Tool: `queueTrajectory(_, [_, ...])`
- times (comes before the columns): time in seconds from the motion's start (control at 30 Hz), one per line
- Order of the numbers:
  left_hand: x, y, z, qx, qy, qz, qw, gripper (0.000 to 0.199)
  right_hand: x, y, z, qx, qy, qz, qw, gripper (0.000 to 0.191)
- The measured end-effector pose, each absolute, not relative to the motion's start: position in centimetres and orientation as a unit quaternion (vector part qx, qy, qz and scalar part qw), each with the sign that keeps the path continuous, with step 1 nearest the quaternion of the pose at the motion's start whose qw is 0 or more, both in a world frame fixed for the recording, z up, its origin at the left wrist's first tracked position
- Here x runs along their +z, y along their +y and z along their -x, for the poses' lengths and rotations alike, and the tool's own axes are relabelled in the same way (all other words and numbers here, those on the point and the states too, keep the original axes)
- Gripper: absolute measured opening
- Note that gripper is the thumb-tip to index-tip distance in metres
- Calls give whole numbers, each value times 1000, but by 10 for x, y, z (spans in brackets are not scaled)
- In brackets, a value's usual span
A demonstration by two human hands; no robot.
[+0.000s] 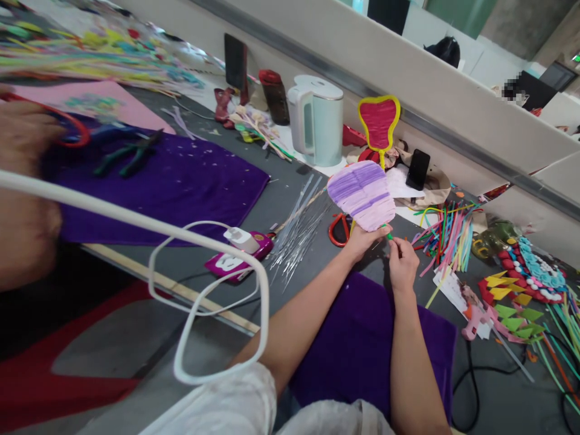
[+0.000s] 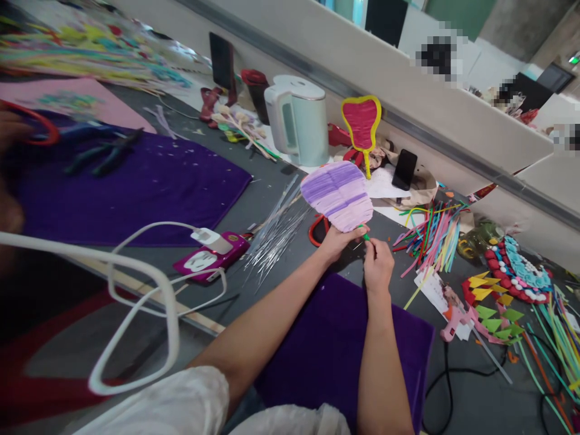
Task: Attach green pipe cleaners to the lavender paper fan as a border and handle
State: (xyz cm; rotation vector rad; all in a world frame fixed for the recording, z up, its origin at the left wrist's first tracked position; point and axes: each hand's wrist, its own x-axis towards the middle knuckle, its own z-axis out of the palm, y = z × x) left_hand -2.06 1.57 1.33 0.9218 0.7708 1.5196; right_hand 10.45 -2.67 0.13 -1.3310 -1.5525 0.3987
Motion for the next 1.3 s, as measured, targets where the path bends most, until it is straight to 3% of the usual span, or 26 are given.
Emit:
queueTrajectory(0.27, [13, 14, 22, 613, 315, -435, 580, 34, 7, -23, -108, 522, -494, 492, 492, 31])
queueTrajectory(0.37, [14, 16, 22, 629, 318, -411, 579, 37, 10, -25, -108, 447, -546, 506, 497, 28])
queueTrajectory(0.53, [14, 17, 22, 632, 331, -380, 589, 38, 9, -28, -110, 165, -720, 529, 418, 17])
queueTrajectory(0.73, [12, 16, 19, 628, 334, -377, 593, 36, 5, -29, -116, -5, -770, 497, 400, 24])
queueTrajectory(1.1, [10, 15, 18, 624, 342, -387, 587, 32, 5, -31, -115, -73, -772, 497, 390, 23])
queueTrajectory(1.3, [12, 14, 19, 619, 329, -402, 589, 31, 4, -30, -114, 63, -725, 513, 456, 22])
